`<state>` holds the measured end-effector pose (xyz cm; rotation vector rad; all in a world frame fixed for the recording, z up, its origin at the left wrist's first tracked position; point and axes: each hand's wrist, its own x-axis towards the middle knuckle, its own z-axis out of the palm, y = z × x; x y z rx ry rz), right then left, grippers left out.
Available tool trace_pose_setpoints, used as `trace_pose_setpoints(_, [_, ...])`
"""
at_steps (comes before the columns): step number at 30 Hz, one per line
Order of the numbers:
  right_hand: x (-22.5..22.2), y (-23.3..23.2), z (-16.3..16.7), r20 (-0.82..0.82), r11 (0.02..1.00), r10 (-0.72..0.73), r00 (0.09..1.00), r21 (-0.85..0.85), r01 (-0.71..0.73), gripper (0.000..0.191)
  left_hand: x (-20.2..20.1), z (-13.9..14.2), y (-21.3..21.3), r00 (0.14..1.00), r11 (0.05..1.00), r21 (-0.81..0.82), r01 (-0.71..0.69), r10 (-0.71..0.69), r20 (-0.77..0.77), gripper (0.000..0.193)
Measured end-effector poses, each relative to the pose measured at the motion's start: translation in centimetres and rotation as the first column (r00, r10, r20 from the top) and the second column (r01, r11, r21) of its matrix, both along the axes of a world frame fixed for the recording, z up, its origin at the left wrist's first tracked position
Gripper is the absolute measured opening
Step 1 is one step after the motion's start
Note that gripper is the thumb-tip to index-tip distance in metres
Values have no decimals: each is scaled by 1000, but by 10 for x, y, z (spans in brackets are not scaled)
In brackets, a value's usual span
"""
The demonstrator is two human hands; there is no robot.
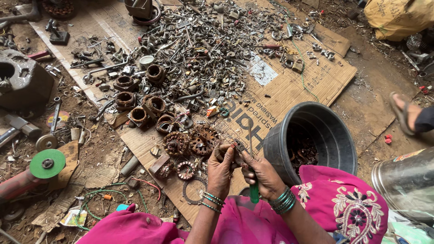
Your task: The person sits on the ground and uses a screwdriver to pry apart small, rusted metal components. They separate the pieces by hand and place the separated parts into a nearby bucket.
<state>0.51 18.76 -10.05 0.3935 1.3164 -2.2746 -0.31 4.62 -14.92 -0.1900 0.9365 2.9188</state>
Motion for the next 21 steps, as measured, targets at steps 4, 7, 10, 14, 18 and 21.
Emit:
trace_pose_setpoints(4, [-4,7,1,54,998,54,997,-34,-53,18,-7,-9,-9,997,1000,6,-15,15,-79,16])
trace_pose_setpoints(7, [-11,17,3,51,998,25,998,-53,-23,20,-13,-16,-23,995,973,-215,81,-91,-35,20])
trace_pose_setpoints(10, [-16,26,5,36,999,-41,998,-12,42,21,-13,-16,-30,989,962,-258,92,-118,-87,23])
trace_pose_setpoints(14, [-17,29,6,-48,989,-134,990,63,137,15,-9,-7,-31,993,937,-333,106,-117,-13,28])
trace_pose_setpoints(18, [-14,24,7,-66,993,-100,993,52,103,17,-9,2,-25,995,927,-369,60,-85,-52,34])
trace_pose_setpoints(21, [-10,18,8,-70,994,-39,997,97,46,18,-7,5,-18,992,907,-418,58,-99,-76,35])
